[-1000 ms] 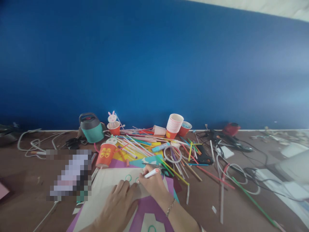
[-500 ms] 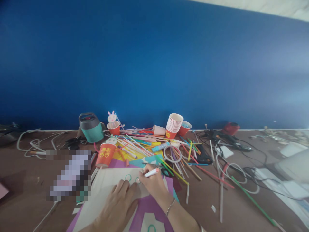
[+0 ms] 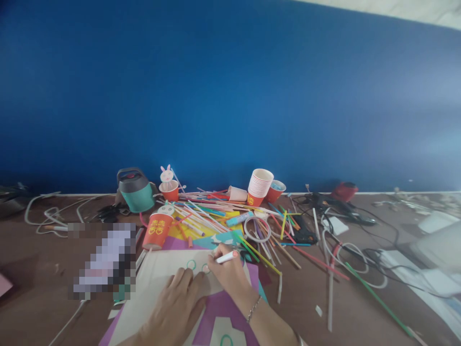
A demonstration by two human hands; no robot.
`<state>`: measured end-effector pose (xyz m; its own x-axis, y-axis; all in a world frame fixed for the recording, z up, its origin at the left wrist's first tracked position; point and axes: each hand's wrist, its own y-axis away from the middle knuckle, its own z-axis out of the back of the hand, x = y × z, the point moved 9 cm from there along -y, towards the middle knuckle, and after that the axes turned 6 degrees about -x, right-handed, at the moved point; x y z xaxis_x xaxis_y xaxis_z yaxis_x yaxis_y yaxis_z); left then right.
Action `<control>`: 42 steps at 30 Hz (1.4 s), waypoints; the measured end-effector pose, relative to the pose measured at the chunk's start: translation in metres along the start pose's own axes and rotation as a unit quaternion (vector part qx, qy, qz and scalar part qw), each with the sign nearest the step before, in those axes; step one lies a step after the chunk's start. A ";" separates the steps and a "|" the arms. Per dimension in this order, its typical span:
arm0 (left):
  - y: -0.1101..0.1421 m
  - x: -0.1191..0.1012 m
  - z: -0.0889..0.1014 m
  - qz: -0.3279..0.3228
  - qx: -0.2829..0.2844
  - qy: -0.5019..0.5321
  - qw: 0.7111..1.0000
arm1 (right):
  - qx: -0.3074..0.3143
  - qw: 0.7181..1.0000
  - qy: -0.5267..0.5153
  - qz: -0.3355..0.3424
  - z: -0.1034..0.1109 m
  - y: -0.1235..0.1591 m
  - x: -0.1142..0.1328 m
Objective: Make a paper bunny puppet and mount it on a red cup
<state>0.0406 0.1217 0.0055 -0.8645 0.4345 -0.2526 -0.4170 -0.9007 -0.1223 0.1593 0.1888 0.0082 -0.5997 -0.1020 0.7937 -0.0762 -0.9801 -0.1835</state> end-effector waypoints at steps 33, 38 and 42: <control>0.000 -0.002 0.002 -0.014 -0.026 -0.021 0.999 | -0.005 1.000 -0.014 0.006 -0.001 0.001 0.003; 0.001 -0.003 0.004 -0.018 -0.031 -0.028 0.999 | 0.012 1.000 -0.021 -0.009 -0.002 0.003 0.003; 0.000 -0.003 0.003 -0.012 -0.021 -0.020 1.000 | 0.009 0.999 -0.036 -0.010 0.000 0.003 0.008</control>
<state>0.0425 0.1204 0.0097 -0.8655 0.4545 -0.2104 -0.4258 -0.8890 -0.1685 0.1544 0.1846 0.0138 -0.5394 -0.0931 0.8369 -0.0738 -0.9848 -0.1571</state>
